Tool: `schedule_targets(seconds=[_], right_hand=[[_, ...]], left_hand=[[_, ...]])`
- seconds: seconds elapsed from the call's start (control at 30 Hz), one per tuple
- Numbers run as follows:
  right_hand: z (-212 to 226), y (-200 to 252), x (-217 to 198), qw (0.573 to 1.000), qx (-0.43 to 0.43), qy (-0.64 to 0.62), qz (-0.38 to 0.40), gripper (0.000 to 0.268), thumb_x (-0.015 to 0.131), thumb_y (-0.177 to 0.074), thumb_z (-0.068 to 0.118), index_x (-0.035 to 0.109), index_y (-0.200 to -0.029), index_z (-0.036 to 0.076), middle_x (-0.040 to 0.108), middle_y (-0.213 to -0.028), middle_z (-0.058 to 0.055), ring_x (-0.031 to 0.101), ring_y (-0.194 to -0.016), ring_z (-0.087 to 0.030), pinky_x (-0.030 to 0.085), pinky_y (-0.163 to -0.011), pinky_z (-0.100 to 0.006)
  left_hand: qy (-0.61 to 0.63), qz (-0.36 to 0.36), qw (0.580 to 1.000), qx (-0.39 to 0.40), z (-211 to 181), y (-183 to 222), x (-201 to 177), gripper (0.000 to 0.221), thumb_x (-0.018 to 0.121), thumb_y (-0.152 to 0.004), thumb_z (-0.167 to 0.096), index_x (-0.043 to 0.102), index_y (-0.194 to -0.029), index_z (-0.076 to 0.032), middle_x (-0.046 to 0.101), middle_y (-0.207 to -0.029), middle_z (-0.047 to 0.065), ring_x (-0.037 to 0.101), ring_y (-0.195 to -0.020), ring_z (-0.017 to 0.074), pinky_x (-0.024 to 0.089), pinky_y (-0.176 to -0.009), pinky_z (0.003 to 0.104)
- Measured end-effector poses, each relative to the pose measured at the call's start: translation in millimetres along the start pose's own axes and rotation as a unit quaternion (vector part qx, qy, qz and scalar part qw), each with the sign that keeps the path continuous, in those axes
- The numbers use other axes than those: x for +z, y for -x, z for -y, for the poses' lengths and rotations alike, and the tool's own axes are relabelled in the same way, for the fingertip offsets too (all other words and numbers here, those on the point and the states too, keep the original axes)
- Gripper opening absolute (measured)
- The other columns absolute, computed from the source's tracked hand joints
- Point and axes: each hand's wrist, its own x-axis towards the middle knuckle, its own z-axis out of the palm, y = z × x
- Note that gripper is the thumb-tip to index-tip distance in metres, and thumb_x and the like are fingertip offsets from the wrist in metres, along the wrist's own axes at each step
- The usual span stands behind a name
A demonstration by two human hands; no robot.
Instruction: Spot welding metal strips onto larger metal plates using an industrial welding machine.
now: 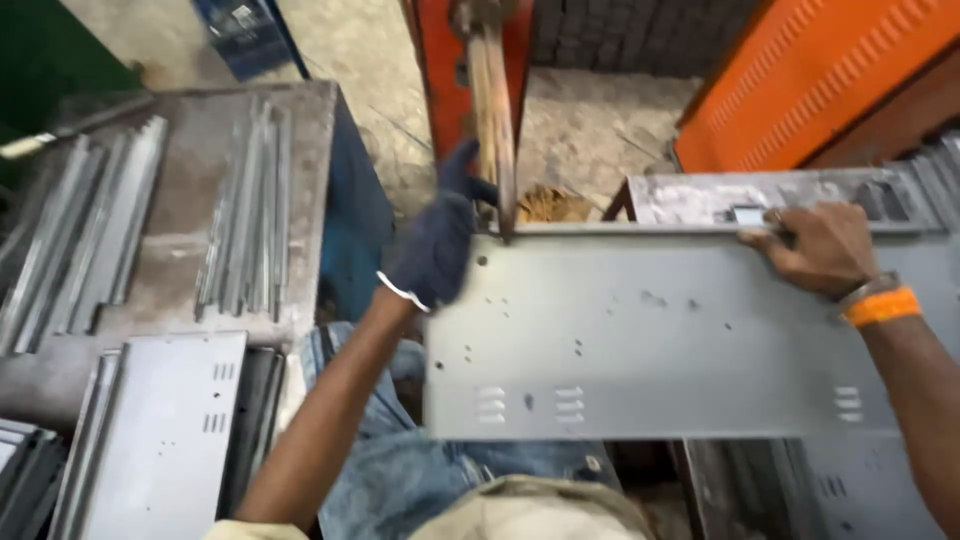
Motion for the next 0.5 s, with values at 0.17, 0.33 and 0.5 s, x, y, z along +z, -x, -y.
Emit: schedule_targets(seconds=[0.17,0.33,0.5], right_hand=[[64.9,-36.2,-14.8,0.999,-0.024,-0.005,0.025,0.054,0.066,-0.091,0.059,0.08,-0.094,0.008,0.069,-0.07,-0.018,0.069,-0.067,-0.035,0.052,-0.069,-0.048],[150.4,-69.7,-25.9,0.987,-0.119,-0.105,-0.034,0.045,0.067,-0.092,0.048,0.074,-0.103,0.005,0.067,-0.069,-0.019,0.066,-0.066,-0.039,0.049,-0.063,-0.051],[182.0,-75.1,-33.6,0.947,-0.238,-0.214,-0.037,0.024,0.064,-0.097,0.026,0.065,-0.102,0.003,0.069,-0.086,-0.018,0.067,-0.079,-0.039,0.049,-0.066,-0.047]], left_hand=[[-0.086,0.088,0.987,-0.105,-32.9,-15.9,-61.8,0.06,0.053,-0.096,-0.029,0.042,-0.152,-0.01,0.075,-0.107,0.016,0.067,-0.088,0.0341,0.053,-0.079,0.043],[-0.273,0.148,0.927,-0.209,7.9,31.8,-132.5,0.052,0.066,-0.091,-0.053,0.076,-0.12,-0.011,0.077,-0.107,0.017,0.074,-0.099,0.0364,0.055,-0.089,0.045],[-0.29,0.142,0.897,-0.303,21.2,72.4,-212.5,0.061,0.071,-0.087,-0.055,0.074,-0.123,-0.006,0.077,-0.112,0.02,0.074,-0.105,0.0353,0.055,-0.094,0.044]])
